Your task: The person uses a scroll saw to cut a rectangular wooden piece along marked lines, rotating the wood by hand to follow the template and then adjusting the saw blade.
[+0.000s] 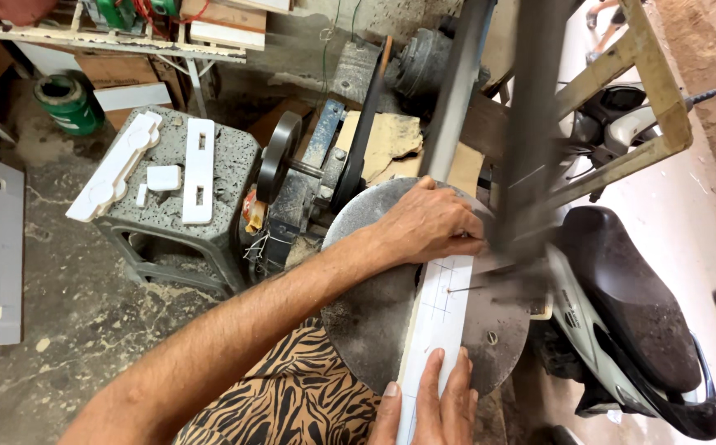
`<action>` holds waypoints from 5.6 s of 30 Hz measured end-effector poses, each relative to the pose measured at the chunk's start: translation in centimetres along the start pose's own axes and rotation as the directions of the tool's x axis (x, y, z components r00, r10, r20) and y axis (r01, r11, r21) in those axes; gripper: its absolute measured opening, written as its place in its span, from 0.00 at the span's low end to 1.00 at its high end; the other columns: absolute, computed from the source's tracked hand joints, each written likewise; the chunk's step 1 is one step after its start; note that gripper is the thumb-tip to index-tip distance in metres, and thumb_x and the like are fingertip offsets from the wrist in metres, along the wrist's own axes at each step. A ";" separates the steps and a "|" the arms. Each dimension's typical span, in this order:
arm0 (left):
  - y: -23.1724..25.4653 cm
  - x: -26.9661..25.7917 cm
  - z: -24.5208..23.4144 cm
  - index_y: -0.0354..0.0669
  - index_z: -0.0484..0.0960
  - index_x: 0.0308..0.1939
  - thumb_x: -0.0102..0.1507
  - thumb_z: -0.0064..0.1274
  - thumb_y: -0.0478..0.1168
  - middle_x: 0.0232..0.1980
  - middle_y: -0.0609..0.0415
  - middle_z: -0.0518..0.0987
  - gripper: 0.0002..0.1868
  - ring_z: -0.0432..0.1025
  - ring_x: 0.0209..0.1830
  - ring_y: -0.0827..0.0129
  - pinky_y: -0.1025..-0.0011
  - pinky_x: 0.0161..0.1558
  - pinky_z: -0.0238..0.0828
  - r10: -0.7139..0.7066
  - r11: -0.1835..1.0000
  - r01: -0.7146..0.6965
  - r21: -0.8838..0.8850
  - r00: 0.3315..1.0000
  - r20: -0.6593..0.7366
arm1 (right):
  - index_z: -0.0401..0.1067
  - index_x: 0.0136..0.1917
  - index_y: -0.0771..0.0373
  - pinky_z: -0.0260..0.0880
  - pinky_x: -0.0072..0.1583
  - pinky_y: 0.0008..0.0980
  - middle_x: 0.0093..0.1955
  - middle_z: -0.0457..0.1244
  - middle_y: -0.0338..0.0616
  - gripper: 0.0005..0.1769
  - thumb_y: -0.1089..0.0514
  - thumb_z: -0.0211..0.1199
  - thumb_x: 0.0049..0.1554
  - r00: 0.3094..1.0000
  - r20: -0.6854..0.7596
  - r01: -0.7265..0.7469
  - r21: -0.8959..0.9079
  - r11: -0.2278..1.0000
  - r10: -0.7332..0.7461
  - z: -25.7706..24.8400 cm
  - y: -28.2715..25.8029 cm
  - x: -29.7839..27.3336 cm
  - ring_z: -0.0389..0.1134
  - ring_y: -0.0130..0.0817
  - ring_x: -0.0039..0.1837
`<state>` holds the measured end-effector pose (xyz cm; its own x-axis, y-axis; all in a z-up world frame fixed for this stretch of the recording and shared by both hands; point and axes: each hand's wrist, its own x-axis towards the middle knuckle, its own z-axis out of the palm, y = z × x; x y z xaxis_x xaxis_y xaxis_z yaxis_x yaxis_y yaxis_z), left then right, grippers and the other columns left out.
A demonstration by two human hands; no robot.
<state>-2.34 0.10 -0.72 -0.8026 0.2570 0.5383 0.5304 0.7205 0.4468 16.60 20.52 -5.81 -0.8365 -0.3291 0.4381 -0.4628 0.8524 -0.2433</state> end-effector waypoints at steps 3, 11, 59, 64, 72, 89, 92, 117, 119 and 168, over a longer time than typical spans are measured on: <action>-0.1 0.0 0.1 0.56 0.89 0.33 0.59 0.61 0.55 0.31 0.61 0.81 0.11 0.76 0.39 0.64 0.58 0.43 0.59 0.010 1.000 -0.010 -0.015 1.000 -0.029 | 0.66 0.68 0.74 0.57 0.65 0.75 0.73 0.53 0.80 0.40 0.51 0.65 0.46 1.000 0.000 0.006 0.004 1.000 -0.006 -0.2 -0.1 0.1 0.59 0.74 0.71; 0.1 0.0 -0.3 0.57 0.88 0.31 0.59 0.61 0.55 0.31 0.60 0.81 0.11 0.76 0.40 0.63 0.58 0.43 0.59 0.010 1.000 -0.010 0.006 1.000 -0.005 | 0.66 0.68 0.75 0.58 0.65 0.76 0.73 0.53 0.80 0.40 0.51 0.64 0.46 1.000 -0.030 0.004 -0.014 1.000 -0.005 -0.1 -0.5 0.2 0.60 0.75 0.71; 0.1 -0.3 -0.5 0.55 0.87 0.35 0.61 0.60 0.54 0.33 0.62 0.80 0.11 0.73 0.41 0.65 0.60 0.45 0.58 -0.032 0.999 0.031 -0.039 0.999 -0.015 | 0.61 0.71 0.71 0.48 0.65 0.82 0.72 0.50 0.79 0.42 0.44 0.60 0.50 0.982 0.144 0.121 0.032 0.992 -0.125 3.7 7.4 -1.9 0.51 0.75 0.75; 0.0 -0.2 -0.5 0.55 0.88 0.33 0.61 0.60 0.56 0.33 0.59 0.81 0.13 0.74 0.43 0.64 0.60 0.44 0.58 -0.043 0.999 0.043 -0.024 0.999 -0.004 | 0.63 0.69 0.70 0.51 0.63 0.82 0.71 0.51 0.80 0.42 0.44 0.60 0.48 0.984 0.093 0.152 0.011 0.988 -0.152 3.8 7.2 -1.6 0.54 0.76 0.73; 0.0 0.0 -0.6 0.55 0.88 0.33 0.61 0.59 0.56 0.35 0.61 0.82 0.13 0.74 0.44 0.64 0.58 0.45 0.59 -0.036 0.999 0.036 -0.012 0.999 0.004 | 0.63 0.69 0.72 0.59 0.59 0.81 0.71 0.52 0.81 0.43 0.43 0.60 0.48 0.980 0.056 0.190 -0.003 0.982 -0.189 3.8 7.4 -1.2 0.57 0.77 0.71; -0.2 0.2 -0.5 0.55 0.88 0.35 0.61 0.59 0.56 0.34 0.62 0.82 0.13 0.74 0.43 0.67 0.61 0.45 0.59 -0.049 0.999 0.050 -0.017 0.999 0.015 | 0.63 0.69 0.72 0.55 0.60 0.83 0.70 0.51 0.81 0.42 0.43 0.60 0.48 0.980 0.108 0.168 -0.010 0.986 -0.166 4.0 7.7 -1.2 0.55 0.76 0.72; -0.3 0.1 -0.4 0.56 0.89 0.36 0.60 0.59 0.55 0.35 0.62 0.82 0.11 0.75 0.43 0.67 0.60 0.44 0.59 -0.031 1.000 0.030 -0.004 1.000 -0.007 | 0.63 0.68 0.73 0.56 0.61 0.82 0.72 0.51 0.81 0.40 0.43 0.59 0.50 0.981 0.085 0.171 0.020 0.985 -0.172 3.6 7.3 -1.0 0.57 0.74 0.72; -1.1 0.5 0.1 0.55 0.88 0.35 0.61 0.59 0.55 0.36 0.62 0.84 0.13 0.75 0.41 0.65 0.60 0.45 0.59 -0.022 1.000 0.021 -0.017 1.000 -0.019 | 0.67 0.68 0.73 0.59 0.65 0.76 0.71 0.55 0.81 0.38 0.47 0.62 0.51 0.993 -0.044 0.114 0.078 0.990 -0.111 2.2 4.1 0.4 0.62 0.73 0.69; -1.1 0.4 0.2 0.55 0.88 0.35 0.61 0.59 0.56 0.36 0.61 0.84 0.13 0.75 0.41 0.64 0.60 0.44 0.58 -0.021 0.999 0.019 -0.036 0.999 -0.035 | 0.68 0.67 0.73 0.58 0.65 0.76 0.71 0.55 0.80 0.38 0.47 0.62 0.49 0.996 -0.042 0.082 0.038 0.996 -0.081 2.1 3.7 0.5 0.62 0.73 0.70; -1.1 0.1 0.0 0.55 0.88 0.38 0.61 0.59 0.56 0.37 0.60 0.84 0.13 0.74 0.43 0.63 0.59 0.46 0.58 -0.037 0.999 0.037 -0.008 0.997 -0.070 | 0.67 0.65 0.78 0.67 0.61 0.63 0.68 0.56 0.80 0.39 0.49 0.67 0.49 0.996 0.006 0.084 0.105 0.991 -0.085 -0.5 2.3 3.1 0.66 0.70 0.65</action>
<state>-3.02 -0.67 -1.19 -0.8008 0.1846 0.5697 0.5028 0.7241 0.4721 13.09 21.63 -4.60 -0.7957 -0.4028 0.4524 -0.5599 0.7741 -0.2954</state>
